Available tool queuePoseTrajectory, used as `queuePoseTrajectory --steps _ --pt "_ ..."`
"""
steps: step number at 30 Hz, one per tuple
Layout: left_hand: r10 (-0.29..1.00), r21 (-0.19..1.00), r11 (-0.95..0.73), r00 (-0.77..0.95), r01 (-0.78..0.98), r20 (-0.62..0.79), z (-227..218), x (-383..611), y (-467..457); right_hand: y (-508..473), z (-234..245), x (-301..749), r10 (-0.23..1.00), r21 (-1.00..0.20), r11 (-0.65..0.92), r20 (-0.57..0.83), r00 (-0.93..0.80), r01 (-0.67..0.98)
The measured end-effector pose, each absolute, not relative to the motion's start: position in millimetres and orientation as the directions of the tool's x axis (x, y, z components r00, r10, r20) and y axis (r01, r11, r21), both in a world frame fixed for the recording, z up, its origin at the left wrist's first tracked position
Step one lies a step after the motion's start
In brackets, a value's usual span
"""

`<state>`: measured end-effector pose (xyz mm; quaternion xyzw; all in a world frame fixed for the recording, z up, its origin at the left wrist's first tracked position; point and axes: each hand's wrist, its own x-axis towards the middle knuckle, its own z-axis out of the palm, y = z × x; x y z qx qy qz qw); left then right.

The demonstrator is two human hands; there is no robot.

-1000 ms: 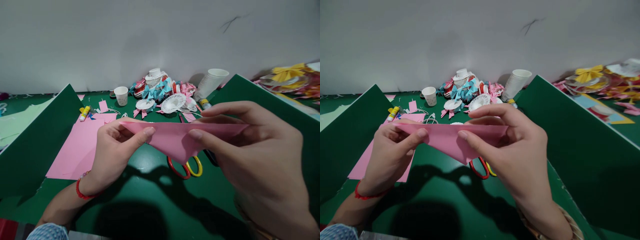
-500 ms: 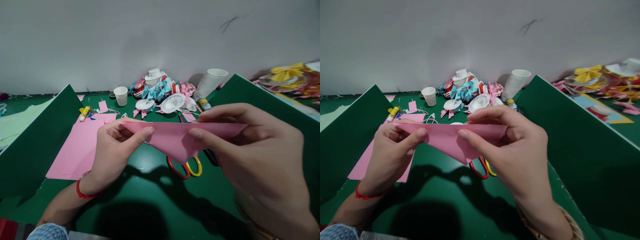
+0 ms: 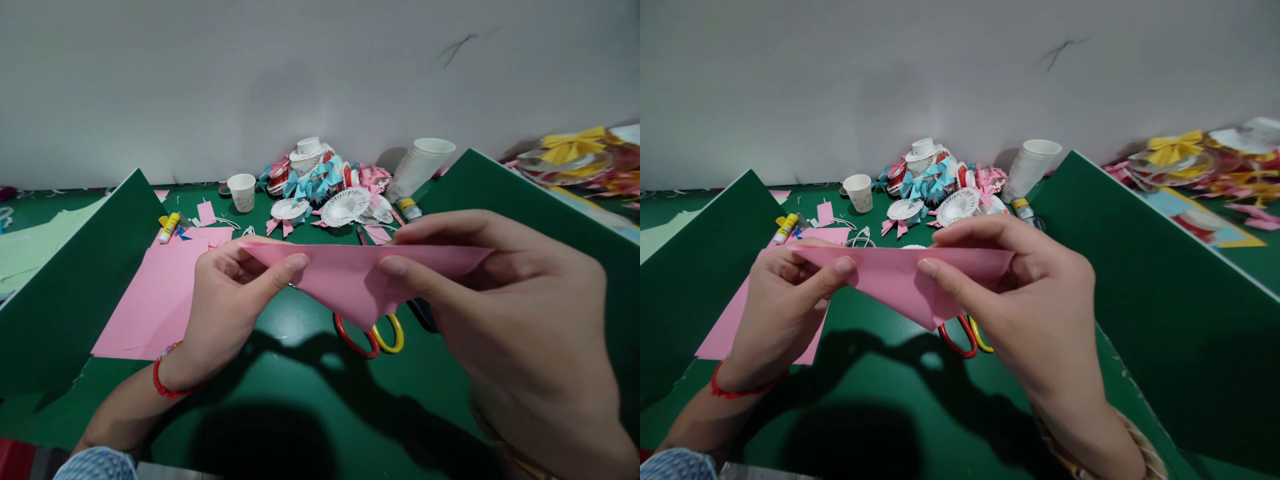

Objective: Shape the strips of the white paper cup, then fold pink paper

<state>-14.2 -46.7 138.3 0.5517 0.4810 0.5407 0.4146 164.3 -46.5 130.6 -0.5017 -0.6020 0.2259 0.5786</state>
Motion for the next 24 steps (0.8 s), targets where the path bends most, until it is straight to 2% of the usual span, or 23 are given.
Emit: queuePoseTrajectory --steps 24 --pt "0.983 0.984 -0.171 -0.059 0.057 0.174 138.1 -14.2 -47.1 -46.0 130.6 164.0 0.864 -0.851 0.371 0.463 0.197 0.372"
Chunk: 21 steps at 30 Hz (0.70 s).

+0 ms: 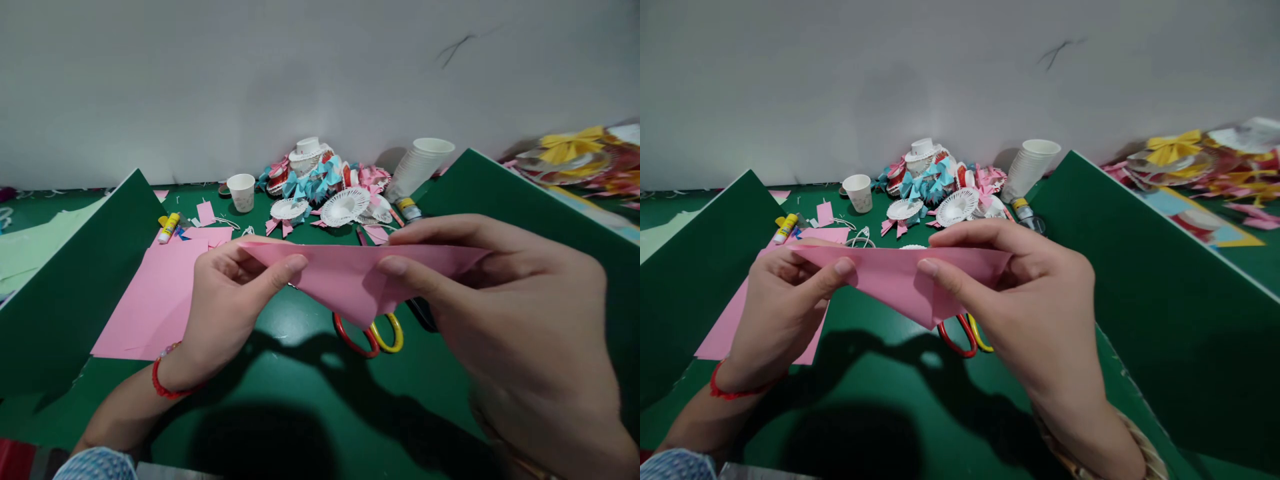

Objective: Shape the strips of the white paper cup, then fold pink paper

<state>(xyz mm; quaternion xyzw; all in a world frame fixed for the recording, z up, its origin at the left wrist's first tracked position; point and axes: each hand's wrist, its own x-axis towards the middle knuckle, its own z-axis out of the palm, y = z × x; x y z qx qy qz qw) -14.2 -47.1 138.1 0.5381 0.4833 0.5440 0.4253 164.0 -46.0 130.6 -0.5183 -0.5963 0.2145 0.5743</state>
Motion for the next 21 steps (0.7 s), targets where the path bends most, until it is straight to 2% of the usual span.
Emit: queuePoseTrajectory --steps 7,13,21 --pt "0.975 0.976 -0.218 -0.038 0.031 0.219 135.4 -13.5 -44.4 -43.7 134.7 168.7 0.871 -0.829 0.387 0.473 0.137 0.405" --pt "0.993 0.989 -0.106 0.04 -0.099 0.11 135.6 -12.4 -41.9 -42.1 137.1 175.6 0.89 -0.851 0.373 0.441 0.117 0.371" --pt "0.98 0.971 -0.182 -0.107 -0.155 0.167 134.2 -14.2 -37.4 -39.9 136.6 176.7 0.9 -0.863 0.356 0.42 0.117 0.359"
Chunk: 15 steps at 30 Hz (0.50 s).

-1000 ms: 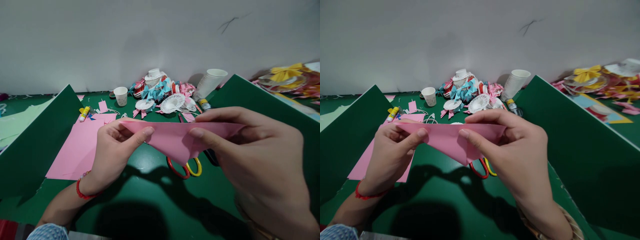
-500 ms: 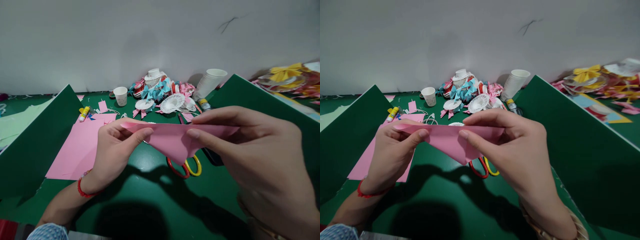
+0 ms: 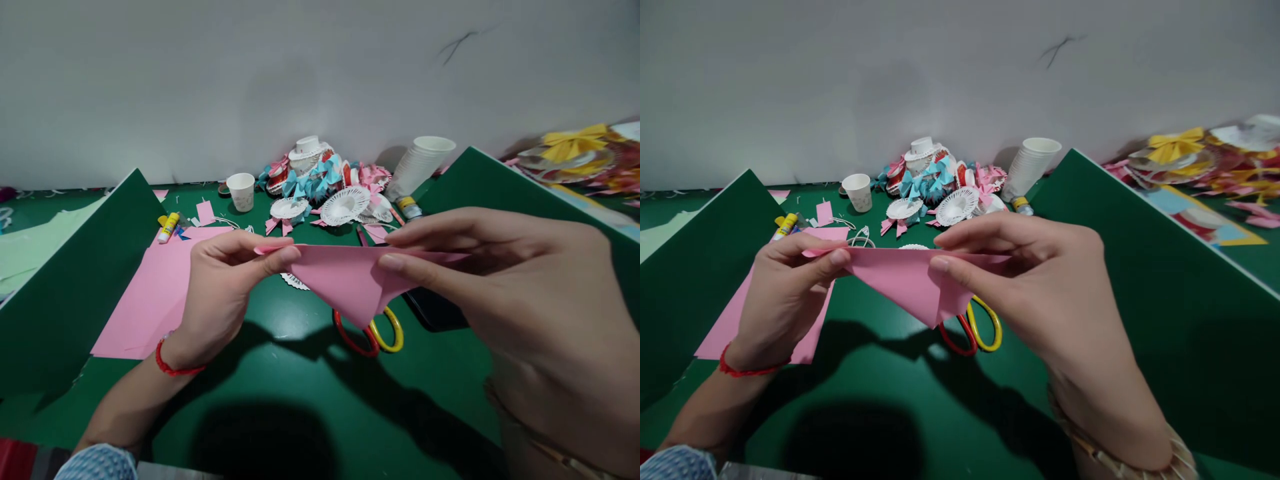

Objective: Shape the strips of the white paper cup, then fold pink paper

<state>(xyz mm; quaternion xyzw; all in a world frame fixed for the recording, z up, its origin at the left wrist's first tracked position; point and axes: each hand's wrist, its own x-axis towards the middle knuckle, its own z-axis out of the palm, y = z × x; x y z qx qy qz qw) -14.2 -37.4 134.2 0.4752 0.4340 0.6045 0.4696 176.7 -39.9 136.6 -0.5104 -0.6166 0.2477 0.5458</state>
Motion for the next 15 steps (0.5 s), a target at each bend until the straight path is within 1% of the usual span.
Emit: queuePoseTrajectory --steps 5,8,15 --pt "0.996 0.955 -0.089 -0.035 -0.284 0.082 138.4 -18.5 -34.4 -40.4 137.8 178.2 0.9 -0.877 0.335 0.406 0.159 0.343" --pt "0.999 0.948 -0.05 -0.015 -0.313 0.047 140.5 -19.5 -34.1 -40.6 138.8 178.5 0.914 -0.89 0.314 0.378 0.149 0.331" --pt "0.994 0.951 -0.107 -0.027 -0.291 0.103 140.0 -18.8 -31.0 -40.7 138.3 178.4 0.937 -0.91 0.291 0.334 0.105 0.296"
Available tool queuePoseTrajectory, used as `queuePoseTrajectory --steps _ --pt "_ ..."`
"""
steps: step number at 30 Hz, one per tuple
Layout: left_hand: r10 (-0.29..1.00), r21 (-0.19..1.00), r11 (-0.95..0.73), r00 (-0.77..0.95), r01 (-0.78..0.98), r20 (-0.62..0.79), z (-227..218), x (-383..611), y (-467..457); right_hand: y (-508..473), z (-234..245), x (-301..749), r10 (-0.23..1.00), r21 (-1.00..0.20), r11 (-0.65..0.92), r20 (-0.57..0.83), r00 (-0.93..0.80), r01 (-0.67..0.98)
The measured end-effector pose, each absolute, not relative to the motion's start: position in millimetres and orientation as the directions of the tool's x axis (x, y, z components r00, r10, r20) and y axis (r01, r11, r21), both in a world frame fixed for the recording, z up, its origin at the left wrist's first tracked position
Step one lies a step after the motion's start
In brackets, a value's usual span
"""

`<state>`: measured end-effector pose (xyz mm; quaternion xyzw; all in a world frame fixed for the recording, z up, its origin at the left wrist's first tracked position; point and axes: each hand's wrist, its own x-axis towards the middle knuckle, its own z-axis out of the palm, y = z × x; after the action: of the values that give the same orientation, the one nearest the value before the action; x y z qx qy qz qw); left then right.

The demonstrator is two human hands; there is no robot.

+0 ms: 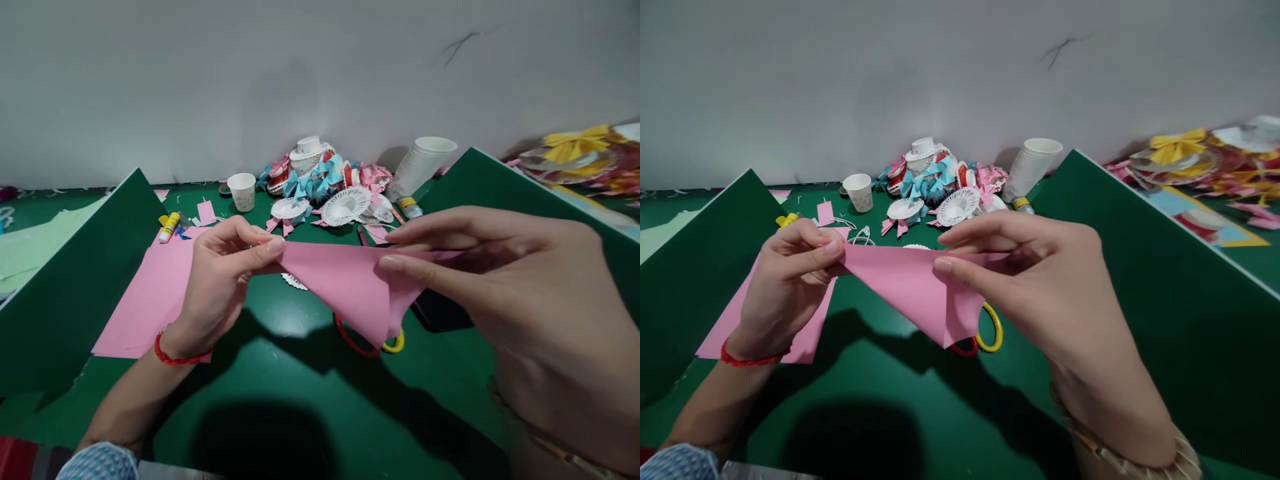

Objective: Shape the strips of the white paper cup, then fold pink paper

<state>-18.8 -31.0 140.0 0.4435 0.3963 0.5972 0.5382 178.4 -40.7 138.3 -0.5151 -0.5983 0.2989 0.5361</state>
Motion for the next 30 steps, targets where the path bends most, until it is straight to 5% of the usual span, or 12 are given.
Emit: queuePoseTrajectory --steps 17,26,30 --pt "1.0 0.965 -0.002 -0.014 -0.263 -0.001 139.8 -24.8 -24.1 -34.9 137.1 179.7 0.95 -0.935 0.267 0.296 0.099 0.232" --pt "0.986 0.988 -0.056 0.145 -0.146 0.078 134.9 -18.5 -27.7 -33.0 133.9 181.4 0.941 -0.936 0.277 0.31 0.138 0.216" --pt "0.991 0.993 -0.106 0.074 -0.057 0.11 126.0 -12.7 -29.6 -34.5 133.1 181.4 0.933 -0.929 0.31 0.339 0.124 0.204"
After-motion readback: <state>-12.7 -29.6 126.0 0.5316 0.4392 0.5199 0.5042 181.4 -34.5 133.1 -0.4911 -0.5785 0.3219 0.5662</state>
